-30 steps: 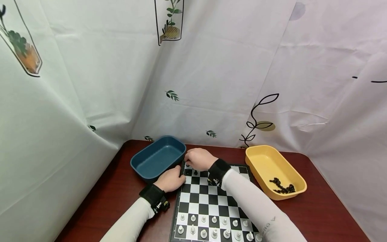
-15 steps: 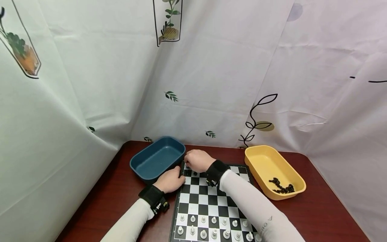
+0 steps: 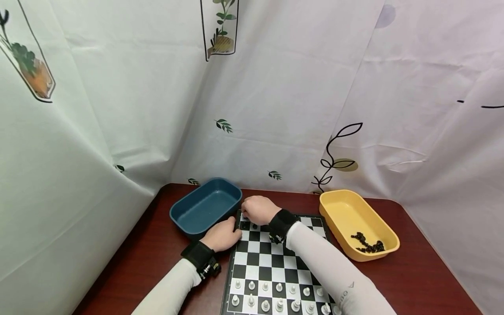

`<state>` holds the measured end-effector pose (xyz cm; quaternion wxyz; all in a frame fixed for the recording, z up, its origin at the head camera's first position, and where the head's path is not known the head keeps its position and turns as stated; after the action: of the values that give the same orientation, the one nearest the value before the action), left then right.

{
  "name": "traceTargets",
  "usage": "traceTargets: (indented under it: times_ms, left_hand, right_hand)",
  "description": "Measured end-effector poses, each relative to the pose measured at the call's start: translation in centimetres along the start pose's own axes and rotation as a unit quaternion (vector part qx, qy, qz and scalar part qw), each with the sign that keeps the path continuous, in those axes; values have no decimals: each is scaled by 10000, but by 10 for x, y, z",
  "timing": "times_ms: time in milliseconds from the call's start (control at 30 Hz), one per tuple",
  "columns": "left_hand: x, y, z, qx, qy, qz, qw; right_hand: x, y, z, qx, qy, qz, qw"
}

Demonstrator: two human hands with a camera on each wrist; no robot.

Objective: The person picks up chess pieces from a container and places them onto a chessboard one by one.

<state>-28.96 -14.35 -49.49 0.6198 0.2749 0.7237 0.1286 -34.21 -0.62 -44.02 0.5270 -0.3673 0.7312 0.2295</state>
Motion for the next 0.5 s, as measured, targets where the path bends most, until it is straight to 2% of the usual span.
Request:
traceTargets:
  times_ms: [500]
  left_hand:
    - [-1, 1, 0, 11, -13, -1, 10000]
  right_hand:
    - [4, 3, -1, -87, 190, 190, 9996]
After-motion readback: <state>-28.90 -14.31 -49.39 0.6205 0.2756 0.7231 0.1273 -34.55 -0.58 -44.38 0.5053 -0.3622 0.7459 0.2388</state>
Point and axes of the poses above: each hand's wrist, its own z-axis away from the middle knuckle, its own x-axis out of the palm, y = z × x, the point moved 5 cm from there along -z, towards the middle knuckle, and after that the axes turned 13 degrees about y, right-handed, at the moved point
